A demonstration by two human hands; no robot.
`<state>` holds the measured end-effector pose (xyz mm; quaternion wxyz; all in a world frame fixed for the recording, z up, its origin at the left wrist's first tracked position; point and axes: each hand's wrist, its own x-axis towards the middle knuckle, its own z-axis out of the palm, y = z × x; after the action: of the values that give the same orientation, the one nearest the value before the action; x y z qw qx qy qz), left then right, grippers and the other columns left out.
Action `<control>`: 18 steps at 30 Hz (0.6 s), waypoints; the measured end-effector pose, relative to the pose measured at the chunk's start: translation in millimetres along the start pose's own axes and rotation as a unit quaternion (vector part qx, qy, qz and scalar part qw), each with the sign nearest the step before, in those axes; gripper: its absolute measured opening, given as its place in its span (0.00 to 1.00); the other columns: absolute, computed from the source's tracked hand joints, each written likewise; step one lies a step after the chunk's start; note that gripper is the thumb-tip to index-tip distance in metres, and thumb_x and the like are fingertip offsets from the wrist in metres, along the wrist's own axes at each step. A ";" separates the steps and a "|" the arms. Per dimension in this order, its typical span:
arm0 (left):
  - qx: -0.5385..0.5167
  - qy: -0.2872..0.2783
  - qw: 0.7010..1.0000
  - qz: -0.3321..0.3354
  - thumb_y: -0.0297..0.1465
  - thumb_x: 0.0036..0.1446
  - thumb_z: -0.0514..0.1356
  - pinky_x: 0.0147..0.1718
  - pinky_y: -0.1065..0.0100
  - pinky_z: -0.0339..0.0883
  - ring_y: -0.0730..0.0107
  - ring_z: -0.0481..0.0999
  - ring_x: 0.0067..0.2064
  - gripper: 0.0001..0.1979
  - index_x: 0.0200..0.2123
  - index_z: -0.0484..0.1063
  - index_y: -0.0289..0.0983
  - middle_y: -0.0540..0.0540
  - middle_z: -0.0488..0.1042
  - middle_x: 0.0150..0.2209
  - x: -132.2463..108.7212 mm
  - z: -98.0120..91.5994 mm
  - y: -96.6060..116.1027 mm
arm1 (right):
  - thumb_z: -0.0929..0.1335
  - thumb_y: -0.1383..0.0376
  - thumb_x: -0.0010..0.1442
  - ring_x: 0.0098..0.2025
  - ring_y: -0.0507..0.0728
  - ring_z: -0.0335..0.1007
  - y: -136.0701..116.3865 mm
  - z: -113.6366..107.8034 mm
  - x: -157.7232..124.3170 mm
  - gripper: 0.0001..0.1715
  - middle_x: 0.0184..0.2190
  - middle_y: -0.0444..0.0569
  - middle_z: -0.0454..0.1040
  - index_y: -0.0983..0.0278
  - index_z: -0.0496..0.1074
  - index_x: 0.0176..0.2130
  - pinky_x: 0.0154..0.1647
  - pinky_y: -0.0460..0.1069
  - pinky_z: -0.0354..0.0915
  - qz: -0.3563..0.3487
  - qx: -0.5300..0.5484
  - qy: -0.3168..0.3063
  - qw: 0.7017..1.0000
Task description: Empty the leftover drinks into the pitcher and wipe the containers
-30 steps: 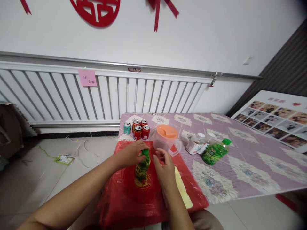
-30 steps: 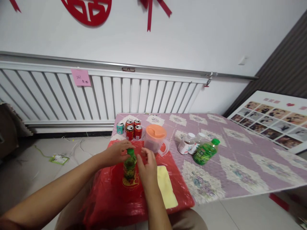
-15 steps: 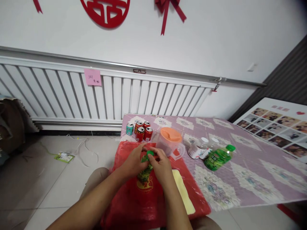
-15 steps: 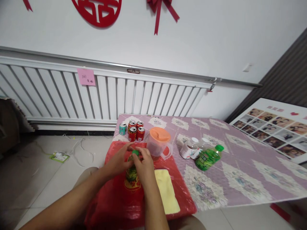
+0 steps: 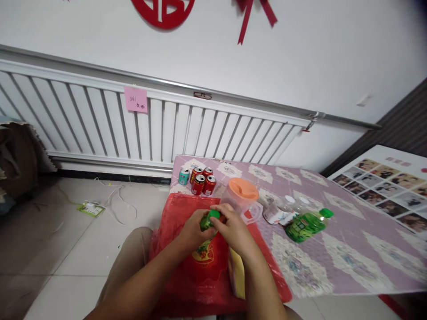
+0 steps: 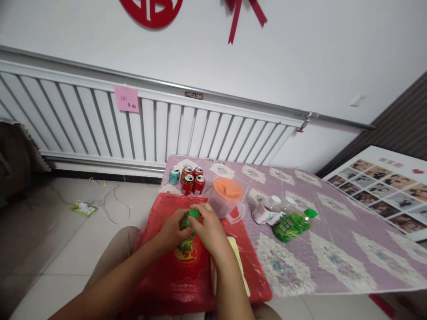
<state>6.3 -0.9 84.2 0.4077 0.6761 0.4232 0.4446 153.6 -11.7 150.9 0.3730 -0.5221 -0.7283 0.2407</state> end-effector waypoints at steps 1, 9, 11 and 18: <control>0.000 0.002 1.000 -0.001 0.26 0.49 0.65 0.50 0.60 0.68 0.61 0.75 0.48 0.23 0.50 0.69 0.36 0.43 0.75 0.48 0.1 0.5 -1.1 | 0.67 0.64 0.58 0.47 0.57 0.72 0.2 -0.5 0.0 0.16 0.43 0.49 0.74 0.60 0.76 0.47 0.50 0.54 0.67 -0.001 0.003 -0.005 1.000; -0.012 0.009 1.000 0.006 0.28 0.49 0.67 0.49 0.61 0.68 0.63 0.75 0.48 0.23 0.50 0.70 0.36 0.44 0.74 0.47 -0.1 3.2 -11.5 | 0.66 0.67 0.57 0.49 0.58 0.71 -6.4 -14.5 6.5 0.19 0.44 0.49 0.75 0.59 0.76 0.48 0.53 0.55 0.65 -0.027 -0.037 -0.086 0.995; -0.010 0.006 1.000 0.009 0.28 0.49 0.67 0.50 0.61 0.68 0.63 0.74 0.48 0.23 0.50 0.70 0.37 0.44 0.74 0.48 0.1 2.6 -11.4 | 0.66 0.67 0.57 0.48 0.58 0.71 -9.7 -17.3 9.3 0.18 0.44 0.50 0.76 0.59 0.77 0.47 0.52 0.55 0.65 -0.035 -0.059 -0.102 0.992; 0.008 -0.008 1.000 0.010 0.29 0.50 0.66 0.49 0.61 0.68 0.61 0.74 0.48 0.21 0.48 0.70 0.37 0.45 0.75 0.46 0.8 -1.5 -3.9 | 0.68 0.70 0.54 0.39 0.58 0.69 -24.8 -23.6 19.6 0.11 0.35 0.48 0.75 0.60 0.77 0.37 0.42 0.51 0.64 -0.072 -0.149 -0.153 0.974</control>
<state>4.2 1.4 81.2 0.4010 0.6872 0.4167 0.4397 154.5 -2.6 189.3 0.1914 -0.4753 -0.8400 0.1786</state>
